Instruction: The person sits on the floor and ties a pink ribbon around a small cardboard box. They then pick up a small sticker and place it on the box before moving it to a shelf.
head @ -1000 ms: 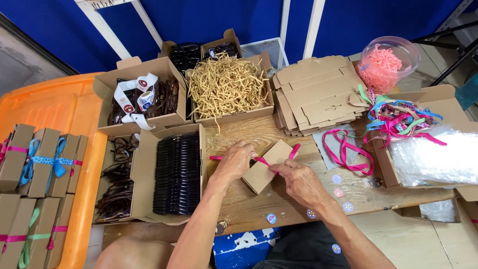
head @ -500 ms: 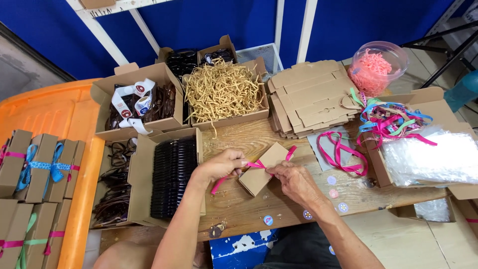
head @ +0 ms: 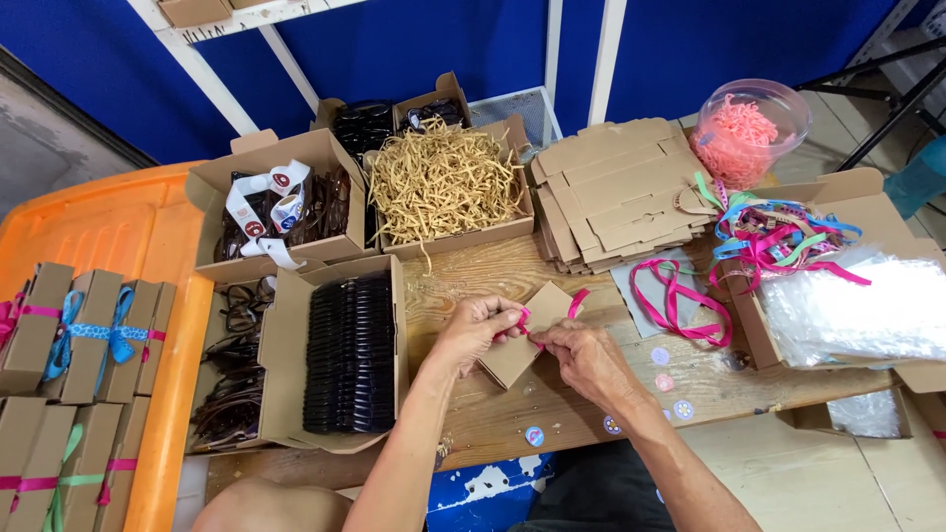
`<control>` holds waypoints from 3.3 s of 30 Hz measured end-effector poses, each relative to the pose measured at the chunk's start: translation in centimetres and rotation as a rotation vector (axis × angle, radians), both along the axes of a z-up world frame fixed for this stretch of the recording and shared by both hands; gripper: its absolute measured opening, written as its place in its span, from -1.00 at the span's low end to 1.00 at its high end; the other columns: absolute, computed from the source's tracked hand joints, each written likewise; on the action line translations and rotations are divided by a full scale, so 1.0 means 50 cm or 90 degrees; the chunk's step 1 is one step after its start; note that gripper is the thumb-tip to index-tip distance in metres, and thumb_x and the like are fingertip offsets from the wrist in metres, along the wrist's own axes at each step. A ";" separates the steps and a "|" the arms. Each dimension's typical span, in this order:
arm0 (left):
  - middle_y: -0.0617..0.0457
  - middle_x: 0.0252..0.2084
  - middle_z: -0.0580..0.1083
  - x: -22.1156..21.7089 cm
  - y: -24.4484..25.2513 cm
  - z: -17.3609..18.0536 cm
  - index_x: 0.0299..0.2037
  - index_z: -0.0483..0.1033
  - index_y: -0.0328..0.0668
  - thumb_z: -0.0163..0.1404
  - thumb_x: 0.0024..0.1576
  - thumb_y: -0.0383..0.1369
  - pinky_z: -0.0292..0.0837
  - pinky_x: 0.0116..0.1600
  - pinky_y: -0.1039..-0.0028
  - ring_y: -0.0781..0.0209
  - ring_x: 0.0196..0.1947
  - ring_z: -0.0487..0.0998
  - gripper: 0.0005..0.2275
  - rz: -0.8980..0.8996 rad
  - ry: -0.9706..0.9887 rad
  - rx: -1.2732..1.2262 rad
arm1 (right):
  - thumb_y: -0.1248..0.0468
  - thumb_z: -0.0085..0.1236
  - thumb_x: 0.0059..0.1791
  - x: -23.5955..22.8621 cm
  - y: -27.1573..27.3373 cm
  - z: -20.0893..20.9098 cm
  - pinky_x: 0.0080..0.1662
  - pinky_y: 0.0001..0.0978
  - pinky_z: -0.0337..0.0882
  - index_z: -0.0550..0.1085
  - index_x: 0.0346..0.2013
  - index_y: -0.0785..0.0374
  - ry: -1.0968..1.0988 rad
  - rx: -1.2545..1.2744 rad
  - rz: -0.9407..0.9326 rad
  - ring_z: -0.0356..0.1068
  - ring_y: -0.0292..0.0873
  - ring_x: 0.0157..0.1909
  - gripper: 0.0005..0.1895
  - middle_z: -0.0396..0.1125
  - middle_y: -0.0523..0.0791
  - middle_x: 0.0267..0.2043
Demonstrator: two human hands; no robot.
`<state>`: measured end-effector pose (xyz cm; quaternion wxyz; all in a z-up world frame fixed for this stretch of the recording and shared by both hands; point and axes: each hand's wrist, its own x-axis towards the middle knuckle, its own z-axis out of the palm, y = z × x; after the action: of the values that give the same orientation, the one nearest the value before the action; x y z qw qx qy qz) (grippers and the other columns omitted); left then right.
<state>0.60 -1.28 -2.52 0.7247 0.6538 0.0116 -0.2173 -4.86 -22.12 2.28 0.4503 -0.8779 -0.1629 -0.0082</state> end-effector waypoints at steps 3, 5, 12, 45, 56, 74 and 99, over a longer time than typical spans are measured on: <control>0.05 -0.35 0.54 -0.015 -0.011 0.019 -0.01 0.61 -0.36 0.07 0.17 -0.54 0.51 -0.33 0.83 0.46 -0.39 0.60 -0.80 0.001 -0.005 0.033 | 0.43 0.10 -0.05 0.003 0.000 -0.005 -0.07 -0.18 0.53 0.68 -0.29 0.05 0.001 0.000 -0.003 0.55 0.06 -0.17 -0.74 0.51 -0.06 -0.36; 0.04 -0.36 0.52 -0.025 -0.016 0.044 -0.03 0.63 -0.34 0.07 0.16 -0.56 0.51 -0.34 0.81 0.44 -0.40 0.58 -0.80 -0.006 -0.015 0.054 | 0.45 0.08 -0.05 0.002 0.000 0.001 -0.07 -0.19 0.53 0.69 -0.29 0.05 0.002 0.006 -0.008 0.55 0.06 -0.18 -0.72 0.52 -0.06 -0.36; -0.02 -0.37 0.59 -0.024 -0.034 0.052 -0.01 0.52 -0.12 0.14 0.14 -0.50 0.54 -0.36 0.63 0.39 -0.48 0.62 -0.77 -0.030 -0.116 0.222 | 0.47 0.05 -0.07 -0.001 0.002 -0.011 -0.08 -0.17 0.53 0.69 -0.27 0.05 0.021 0.018 -0.025 0.55 0.05 -0.18 -0.68 0.52 -0.05 -0.36; -0.20 -0.28 0.64 -0.041 -0.055 0.132 -0.10 0.41 -0.22 0.09 0.15 -0.47 0.58 -0.12 0.29 0.05 -0.36 0.71 -0.83 -0.004 -0.144 0.382 | 0.45 0.25 -0.04 -0.056 0.051 -0.076 -0.32 -0.22 0.67 0.59 -0.19 0.42 0.346 0.661 -0.385 0.57 -0.04 -0.37 -0.86 0.47 0.02 -0.37; -0.17 -0.23 0.63 -0.051 -0.049 0.098 -0.07 0.37 -0.13 -0.04 0.15 -0.48 0.45 0.07 0.02 -0.26 -0.07 0.63 -0.83 -0.030 -0.202 0.428 | 0.27 0.29 -0.06 0.065 0.023 -0.016 -0.31 -0.30 0.52 0.67 -0.41 0.11 0.094 0.165 -0.081 0.52 -0.09 -0.35 -0.94 0.53 -0.08 -0.27; 0.00 -0.32 0.64 -0.059 -0.031 0.108 0.00 0.31 -0.13 0.08 0.06 -0.39 0.51 0.00 0.22 0.07 -0.20 0.68 -0.69 -0.046 -0.158 0.359 | 0.24 0.26 -0.05 0.073 0.046 -0.031 -0.33 -0.20 0.50 0.61 -0.33 0.09 0.165 0.027 -0.160 0.50 -0.09 -0.32 -0.96 0.47 -0.08 -0.42; -0.17 -0.18 0.63 -0.049 -0.017 0.051 0.11 0.21 -0.17 -0.09 0.10 -0.52 0.49 0.05 0.23 -0.02 -0.10 0.67 -0.65 -0.018 -0.154 0.289 | 0.21 0.15 -0.14 0.089 0.023 -0.017 -0.12 -0.04 0.49 0.65 -0.36 0.17 0.252 -0.145 0.006 0.54 0.17 -0.14 -0.81 0.51 0.08 -0.35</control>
<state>-1.87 -2.16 0.05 0.5526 0.8210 -0.0361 -0.1393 -0.39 -20.95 1.43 0.3712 -0.9068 -0.0754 0.1849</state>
